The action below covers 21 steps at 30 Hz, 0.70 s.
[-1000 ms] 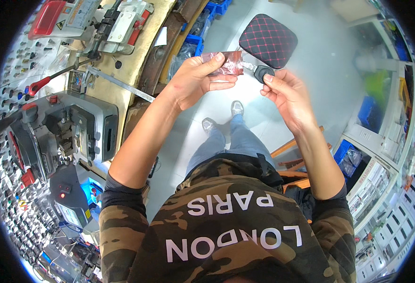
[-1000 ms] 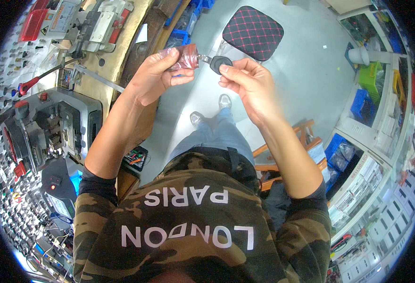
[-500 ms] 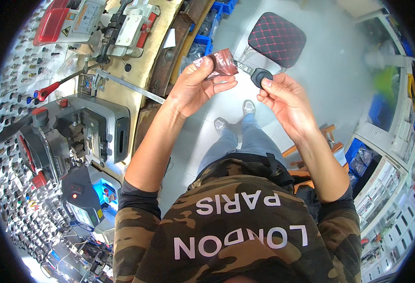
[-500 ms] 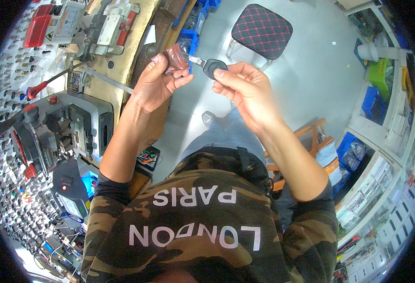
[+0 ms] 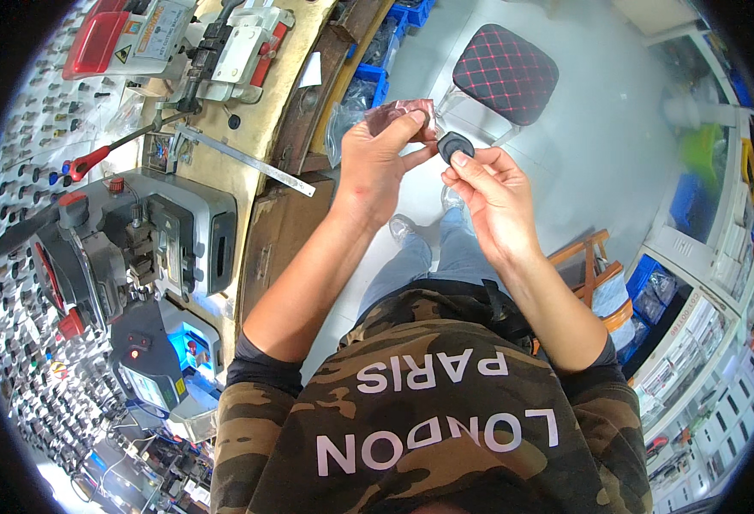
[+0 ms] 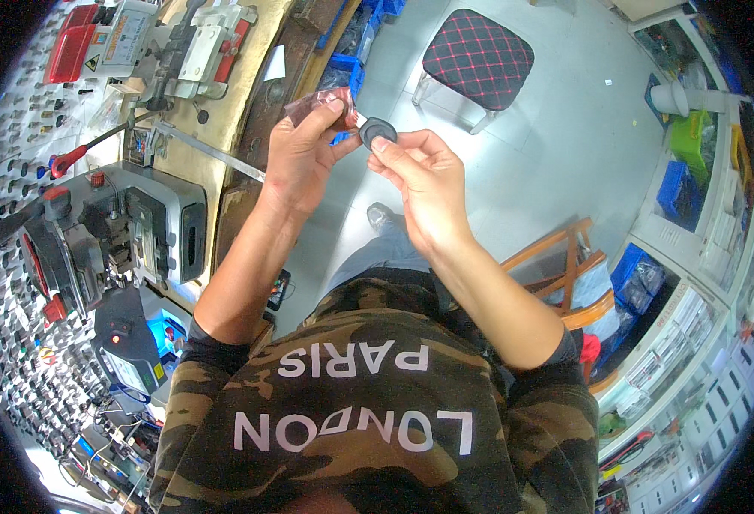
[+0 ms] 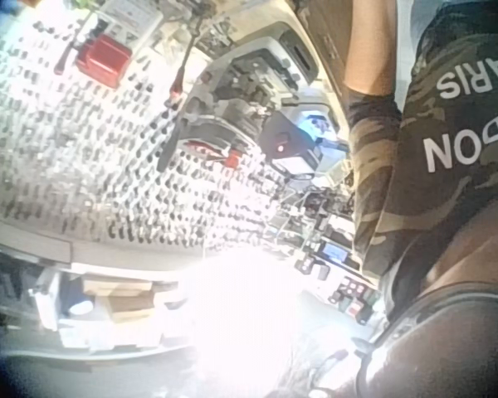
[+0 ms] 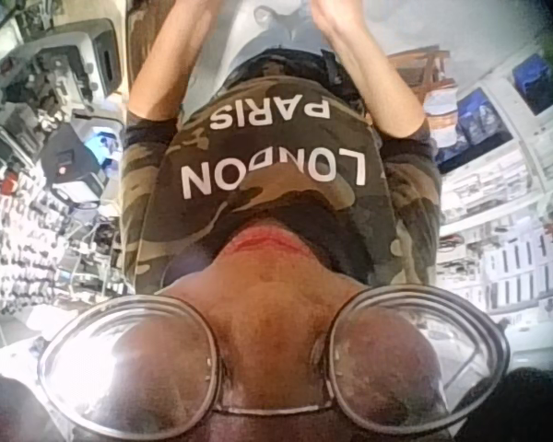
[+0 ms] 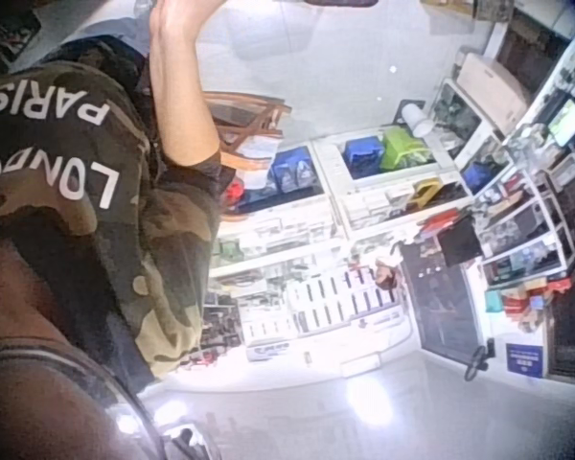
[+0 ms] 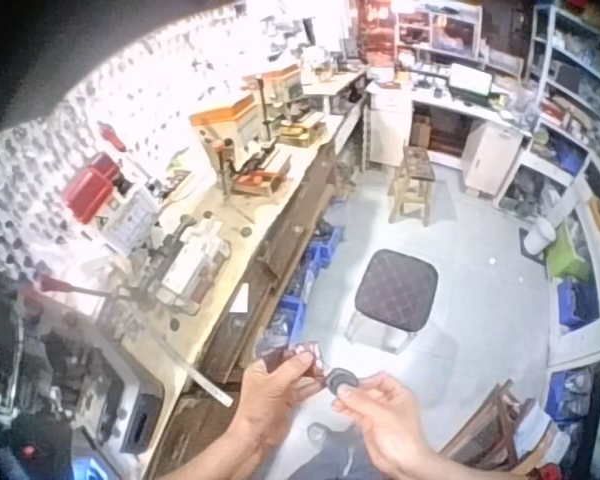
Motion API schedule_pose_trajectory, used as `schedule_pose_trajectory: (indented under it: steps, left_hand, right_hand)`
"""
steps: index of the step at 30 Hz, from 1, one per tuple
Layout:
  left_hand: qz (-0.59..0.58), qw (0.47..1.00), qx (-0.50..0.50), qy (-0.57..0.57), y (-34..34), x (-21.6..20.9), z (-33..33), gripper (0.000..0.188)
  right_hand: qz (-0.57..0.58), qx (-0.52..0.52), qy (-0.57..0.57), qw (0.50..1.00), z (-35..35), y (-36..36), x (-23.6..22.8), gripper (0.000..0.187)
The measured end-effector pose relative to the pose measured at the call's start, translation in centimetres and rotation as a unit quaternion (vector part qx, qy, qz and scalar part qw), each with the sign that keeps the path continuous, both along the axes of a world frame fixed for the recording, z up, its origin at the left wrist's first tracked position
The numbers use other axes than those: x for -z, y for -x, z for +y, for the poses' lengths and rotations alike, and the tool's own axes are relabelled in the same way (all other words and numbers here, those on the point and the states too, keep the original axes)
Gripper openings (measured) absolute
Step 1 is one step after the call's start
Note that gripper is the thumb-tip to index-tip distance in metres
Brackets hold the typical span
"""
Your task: The person compares two metal key blanks, then inserts one into a black key head. They use a small metal tool to adjust the key head, place the assembled key into a plastic bag, and retrieve another bag from a drawer.
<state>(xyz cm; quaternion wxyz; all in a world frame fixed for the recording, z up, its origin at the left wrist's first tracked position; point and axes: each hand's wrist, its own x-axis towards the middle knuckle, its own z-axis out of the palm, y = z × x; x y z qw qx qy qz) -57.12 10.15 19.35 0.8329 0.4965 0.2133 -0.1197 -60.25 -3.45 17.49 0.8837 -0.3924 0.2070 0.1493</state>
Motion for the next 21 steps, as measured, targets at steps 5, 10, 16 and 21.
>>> schedule_pose_trajectory:
  steps: [5,10,16,21]
  left_hand:
    - [0.004,1.000,-0.017,0.012,0.1,-0.3,-0.3,0.015]
    - [0.009,1.000,-0.006,0.017,0.0,0.0,-0.1,0.020]
    - [-0.004,0.990,-0.040,0.133,0.0,1.7,1.4,0.037]
    - [-0.031,0.967,-0.081,0.238,0.1,4.1,3.1,0.037]
  right_hand:
    - [0.000,0.014,-0.001,1.000,0.3,0.2,0.0,0.012]
    - [0.015,0.009,0.013,1.000,0.2,-0.1,-0.3,0.012]
    - [0.016,-0.022,0.009,1.000,0.1,-1.0,-0.7,0.010]
    - [0.009,-0.069,0.007,0.998,0.4,-2.5,-0.8,0.010]
